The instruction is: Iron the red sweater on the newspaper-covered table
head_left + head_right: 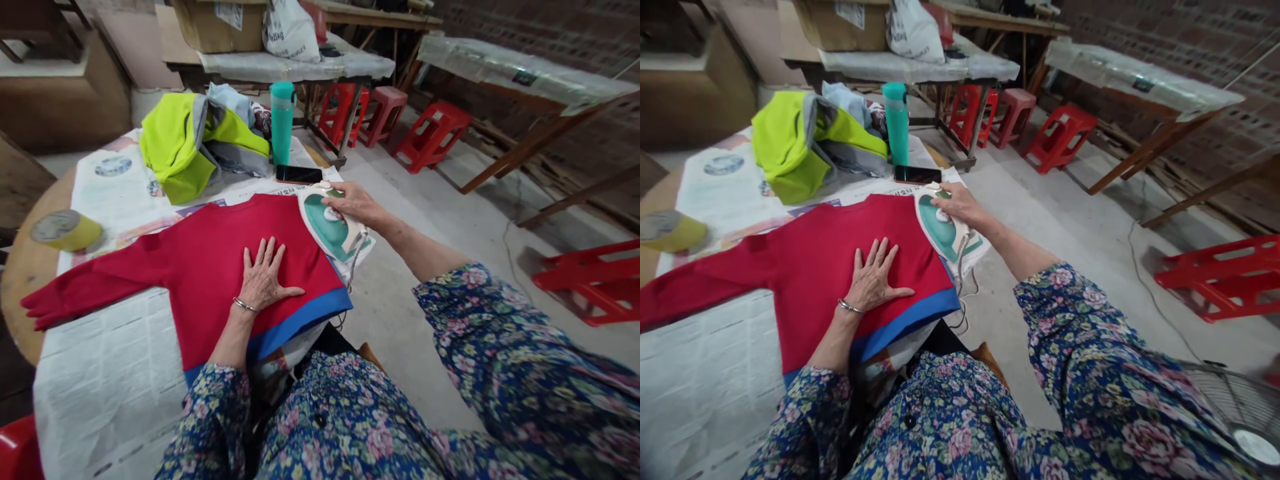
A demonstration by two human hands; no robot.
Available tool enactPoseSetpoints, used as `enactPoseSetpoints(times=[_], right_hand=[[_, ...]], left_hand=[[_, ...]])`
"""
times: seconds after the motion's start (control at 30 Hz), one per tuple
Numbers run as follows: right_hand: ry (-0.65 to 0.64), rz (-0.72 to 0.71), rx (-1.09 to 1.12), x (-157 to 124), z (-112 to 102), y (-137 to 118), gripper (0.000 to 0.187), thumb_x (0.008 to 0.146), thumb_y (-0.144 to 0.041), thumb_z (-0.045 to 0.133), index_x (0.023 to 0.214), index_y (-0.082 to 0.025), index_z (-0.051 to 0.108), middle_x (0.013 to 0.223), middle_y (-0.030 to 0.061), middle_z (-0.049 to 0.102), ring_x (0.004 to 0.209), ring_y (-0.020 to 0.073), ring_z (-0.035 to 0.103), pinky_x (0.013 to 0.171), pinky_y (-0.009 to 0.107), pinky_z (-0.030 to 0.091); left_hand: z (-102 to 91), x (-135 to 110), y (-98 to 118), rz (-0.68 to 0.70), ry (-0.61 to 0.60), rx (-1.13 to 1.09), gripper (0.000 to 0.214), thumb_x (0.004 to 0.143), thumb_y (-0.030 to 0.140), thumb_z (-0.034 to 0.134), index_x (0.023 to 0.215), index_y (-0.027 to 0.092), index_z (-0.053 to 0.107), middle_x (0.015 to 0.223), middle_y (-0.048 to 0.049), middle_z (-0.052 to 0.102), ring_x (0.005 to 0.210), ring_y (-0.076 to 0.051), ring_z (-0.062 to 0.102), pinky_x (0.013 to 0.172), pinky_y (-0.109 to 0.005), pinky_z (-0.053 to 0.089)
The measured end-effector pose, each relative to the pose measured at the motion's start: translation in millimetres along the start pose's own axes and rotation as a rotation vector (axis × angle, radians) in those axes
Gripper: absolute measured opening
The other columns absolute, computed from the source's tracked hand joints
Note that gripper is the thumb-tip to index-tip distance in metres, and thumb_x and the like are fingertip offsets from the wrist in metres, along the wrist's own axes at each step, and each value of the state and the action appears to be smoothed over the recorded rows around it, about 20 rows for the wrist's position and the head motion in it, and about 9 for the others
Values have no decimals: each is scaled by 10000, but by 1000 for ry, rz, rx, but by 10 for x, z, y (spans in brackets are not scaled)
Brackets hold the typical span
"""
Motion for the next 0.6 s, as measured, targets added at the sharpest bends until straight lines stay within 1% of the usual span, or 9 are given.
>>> enactPoseSetpoints(times=[0.07, 0.13, 0.17, 0.23, 0.3, 0.37, 0.43, 0.5, 0.6], right_hand=[[84, 65, -36, -90, -144, 140, 299, 938, -289, 748, 1201, -147, 753, 625, -21, 594, 543, 152, 566, 518, 252, 481], [131, 81, -60, -170, -227, 188, 311, 941, -301, 754, 1213, -151, 754, 626, -13, 600, 540, 160, 576, 505, 256, 480], [135, 65, -64, -200, -242, 173, 318, 943, -310, 757, 1223, -159, 758, 633, -9, 605, 540, 164, 580, 498, 260, 480], [118, 5, -62, -232, -232, 76, 339, 954, -338, 756, 1254, -179, 764, 649, -1, 614, 550, 176, 594, 494, 273, 493], [88, -54, -58, -222, -186, -70, 380, 964, -354, 751, 1306, -188, 759, 672, 7, 628, 579, 189, 618, 513, 288, 518], [34, -104, -59, -167, -89, -237, 414, 963, -343, 749, 1345, -183, 752, 709, 11, 655, 610, 189, 633, 542, 291, 534], [-51, -156, -55, -76, 76, -406, 399, 950, -321, 756, 1324, -183, 763, 740, 5, 674, 610, 168, 622, 549, 276, 527], [-129, -192, -41, 29, 266, -539, 361, 942, -311, 765, 1282, -192, 775, 743, -14, 666, 589, 138, 589, 532, 248, 502], [-177, -180, -24, 166, 486, -609, 347, 940, -275, 759, 1276, -187, 765, 735, -32, 653, 580, 116, 552, 518, 223, 477]], left_hand=[[-15, 8, 8, 3, 4, -15, 1161, 824, 778, 789, 1714, 123, 433, 1816, -278, 271, 1696, -499, 240, 1327, -785, 183], [-34, 18, 65, 42, 14, -39, 1094, 833, 728, 806, 1690, 133, 478, 1822, -271, 263, 1698, -509, 228, 1317, -805, 188], [-38, 21, 118, 84, 15, -55, 1030, 848, 692, 806, 1676, 158, 507, 1821, -253, 286, 1698, -505, 232, 1318, -808, 183], [-20, 17, 251, 193, -4, -87, 865, 890, 614, 783, 1639, 236, 572, 1797, -192, 390, 1693, -488, 263, 1327, -806, 166], [13, 3, 356, 269, -29, -107, 778, 916, 601, 756, 1615, 294, 607, 1764, -148, 466, 1687, -487, 281, 1325, -811, 166], [33, -4, 385, 268, -30, -105, 885, 879, 703, 772, 1638, 288, 583, 1776, -164, 442, 1683, -523, 259, 1305, -833, 188], [45, -8, 374, 241, -24, -91, 1115, 767, 843, 806, 1673, 252, 537, 1792, -209, 393, 1674, -575, 229, 1284, -860, 193], [68, -13, 369, 239, -40, -82, 1273, 661, 927, 820, 1685, 232, 521, 1786, -234, 392, 1663, -608, 216, 1275, -878, 177], [101, -18, 370, 250, -71, -81, 1337, 616, 973, 803, 1689, 228, 515, 1789, -235, 384, 1663, -618, 200, 1277, -884, 151]])
Point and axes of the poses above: each hand's wrist, its own x-axis towards the middle knuckle, its own z-axis out of the palm, y = z × x, the point moved 8 cm from there along x, towards the middle knuckle
